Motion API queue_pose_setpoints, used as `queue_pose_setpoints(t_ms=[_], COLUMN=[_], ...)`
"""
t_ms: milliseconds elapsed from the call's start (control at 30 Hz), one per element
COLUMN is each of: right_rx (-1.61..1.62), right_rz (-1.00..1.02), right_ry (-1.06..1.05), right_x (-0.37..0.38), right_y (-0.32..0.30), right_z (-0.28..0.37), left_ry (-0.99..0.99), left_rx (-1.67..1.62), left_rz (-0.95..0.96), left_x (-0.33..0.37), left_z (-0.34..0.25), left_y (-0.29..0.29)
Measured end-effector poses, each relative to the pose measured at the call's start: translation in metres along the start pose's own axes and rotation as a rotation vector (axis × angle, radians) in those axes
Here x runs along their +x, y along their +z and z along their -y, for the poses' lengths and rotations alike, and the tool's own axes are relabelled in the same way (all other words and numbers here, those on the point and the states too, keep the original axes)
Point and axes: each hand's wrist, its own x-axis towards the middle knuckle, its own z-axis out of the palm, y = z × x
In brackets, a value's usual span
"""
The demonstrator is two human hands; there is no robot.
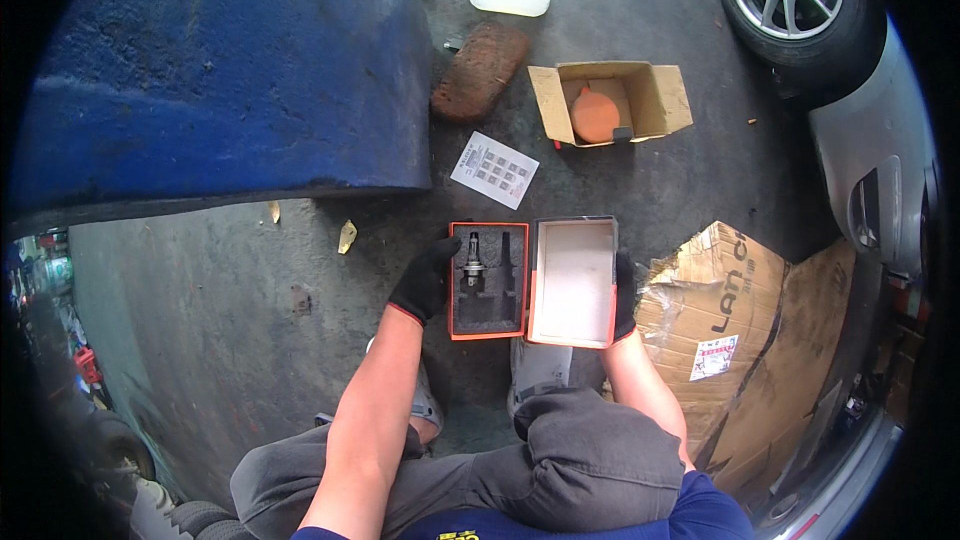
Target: The person uses a pneumatic impact wrench to loosen and remove lug nuts from a truck tire, then removes the tire from the hub. The person then sits on the floor and opens a box containing a new part.
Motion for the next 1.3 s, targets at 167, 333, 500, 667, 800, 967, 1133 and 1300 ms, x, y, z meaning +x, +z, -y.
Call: queue_pose_setpoints(t_ms=[167, 333, 500, 667, 800, 967, 1133, 1300], right_rx=[-0.038, -0.006, 0.014, -0.008, 0.016, 0.157, 0.122, -0.227], right_rz=[-0.050, -0.059, -0.039, -0.005, 0.025, 0.174, 0.128, 0.100], right_ry=[-0.010, -0.038, -0.019, -0.038, -0.027, 0.052, 0.074, -0.026], right_x=[-0.002, -0.002, 0.000, 0.002, 0.002, 0.001, 0.003, 0.006], right_y=[-0.003, 0.003, -0.001, -0.005, -0.004, -0.005, -0.009, -0.004], right_z=[0.004, 0.004, 0.004, 0.007, 0.013, 0.017, 0.014, 0.002], left_ry=[-0.040, -0.006, 0.071, 0.129, 0.157, 0.302, 0.529, 0.628], left_rx=[-0.054, 0.011, 0.009, 0.038, -0.114, -0.043, 0.647, 1.336], left_rz=[-0.001, -0.051, -0.030, -0.083, -0.259, -0.474, -0.700, -0.953], left_x=[0.001, 0.002, 0.005, 0.013, 0.016, 0.018, 0.021, 0.008], left_z=[-0.003, -0.007, -0.005, -0.001, -0.002, 0.001, 0.009, 0.023], left_y=[0.002, 0.007, -0.002, -0.017, -0.019, -0.024, -0.047, -0.035])
